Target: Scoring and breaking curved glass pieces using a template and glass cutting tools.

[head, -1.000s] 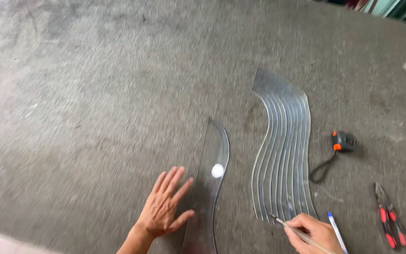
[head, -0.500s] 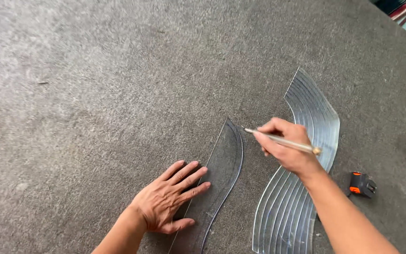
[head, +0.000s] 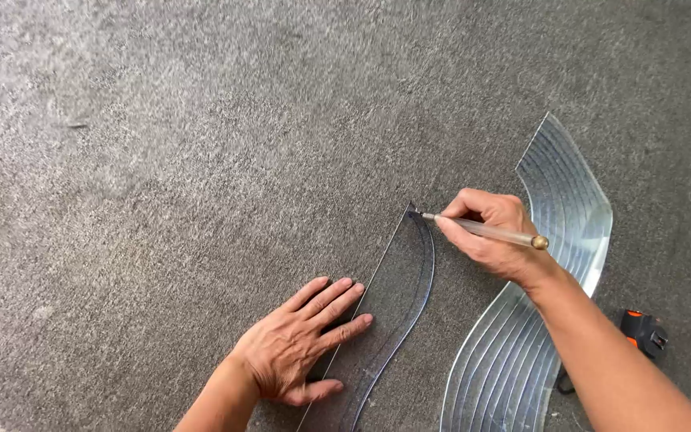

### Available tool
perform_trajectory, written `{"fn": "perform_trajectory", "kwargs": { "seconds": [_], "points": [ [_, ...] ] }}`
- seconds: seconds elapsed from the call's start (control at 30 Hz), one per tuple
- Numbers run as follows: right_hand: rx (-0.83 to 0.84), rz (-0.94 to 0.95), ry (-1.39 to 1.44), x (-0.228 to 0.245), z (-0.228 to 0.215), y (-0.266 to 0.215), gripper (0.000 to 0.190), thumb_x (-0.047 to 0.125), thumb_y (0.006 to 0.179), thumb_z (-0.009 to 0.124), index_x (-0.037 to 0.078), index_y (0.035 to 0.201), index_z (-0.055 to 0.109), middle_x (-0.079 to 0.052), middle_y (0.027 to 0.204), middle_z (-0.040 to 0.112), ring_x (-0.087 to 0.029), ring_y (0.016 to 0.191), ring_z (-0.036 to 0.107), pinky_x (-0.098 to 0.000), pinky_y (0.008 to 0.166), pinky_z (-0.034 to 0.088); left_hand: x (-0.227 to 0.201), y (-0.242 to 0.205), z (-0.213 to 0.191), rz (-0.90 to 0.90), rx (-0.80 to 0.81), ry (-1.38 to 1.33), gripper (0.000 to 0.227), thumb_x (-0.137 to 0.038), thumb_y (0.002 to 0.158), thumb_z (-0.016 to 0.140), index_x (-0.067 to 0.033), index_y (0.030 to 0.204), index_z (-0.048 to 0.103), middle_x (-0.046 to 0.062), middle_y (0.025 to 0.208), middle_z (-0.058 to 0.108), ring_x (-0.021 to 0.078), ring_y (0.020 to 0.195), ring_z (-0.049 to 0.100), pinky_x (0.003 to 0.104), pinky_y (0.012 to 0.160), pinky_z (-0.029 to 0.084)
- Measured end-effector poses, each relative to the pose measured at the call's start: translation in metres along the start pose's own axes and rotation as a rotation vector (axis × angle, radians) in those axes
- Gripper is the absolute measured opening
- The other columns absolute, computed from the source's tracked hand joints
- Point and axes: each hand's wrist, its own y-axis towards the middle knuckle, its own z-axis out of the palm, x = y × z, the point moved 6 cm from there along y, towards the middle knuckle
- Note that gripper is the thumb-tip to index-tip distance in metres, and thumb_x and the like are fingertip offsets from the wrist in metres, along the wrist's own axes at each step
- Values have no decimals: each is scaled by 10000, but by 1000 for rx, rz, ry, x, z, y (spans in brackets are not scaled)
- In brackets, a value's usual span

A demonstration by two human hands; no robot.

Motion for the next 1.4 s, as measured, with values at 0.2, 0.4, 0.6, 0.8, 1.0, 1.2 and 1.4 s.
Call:
{"fn": "perform_trajectory", "kwargs": {
  "seconds": [0.2,0.4,0.6,0.8,1.0,1.2,1.4],
  "points": [
    [5,-34,-79,4,1,1,173,203,864,766,72,778,696,1,652,672,-83,590,608,-293,540,481,1,1,0,-11,-3,-1,978,-618,772,633,-132,1574,358,218,1664,209,356,1555,139,508,1242,61],
    [28,-114,-104,12,1,2,198,188,873,756,54,763,661,-12,651,651,-101,580,607,-308,536,484,1,0,-1,-16,-15,1,982,-618,765,639,-137,1574,360,206,1670,214,348,1558,146,503,1251,69],
    [33,-185,-117,16,1,6,198,161,871,748,28,775,638,-34,672,644,-112,595,602,-317,547,482,1,1,-2,-27,-38,19,976,-618,755,645,-137,1557,366,209,1658,216,346,1547,158,497,1246,76],
    [99,-178,-97,15,4,6,223,153,879,734,26,746,608,-33,660,617,-117,587,579,-316,536,475,0,0,0,-31,-15,-8,993,-617,746,655,-133,1563,365,195,1661,227,343,1544,168,500,1248,71],
    [88,-173,-129,16,4,10,218,149,859,737,19,749,600,-36,645,602,-127,571,560,-328,534,467,2,1,-1,-35,-9,-22,996,-617,744,657,-134,1565,365,198,1663,223,341,1544,170,497,1246,77],
    [86,-180,-140,14,4,8,214,135,870,720,11,763,583,-47,659,596,-135,574,558,-333,546,467,2,-2,0,-34,-26,23,977,-621,753,643,-135,1555,370,202,1659,225,346,1550,176,498,1252,84],
    [104,-283,-95,18,5,5,228,121,873,704,0,756,550,-56,680,584,-135,574,565,-329,561,469,-1,-2,3,13,-41,-51,968,-622,809,629,-103,1584,373,218,1684,230,366,1569,177,508,1264,90]
  ]
}}
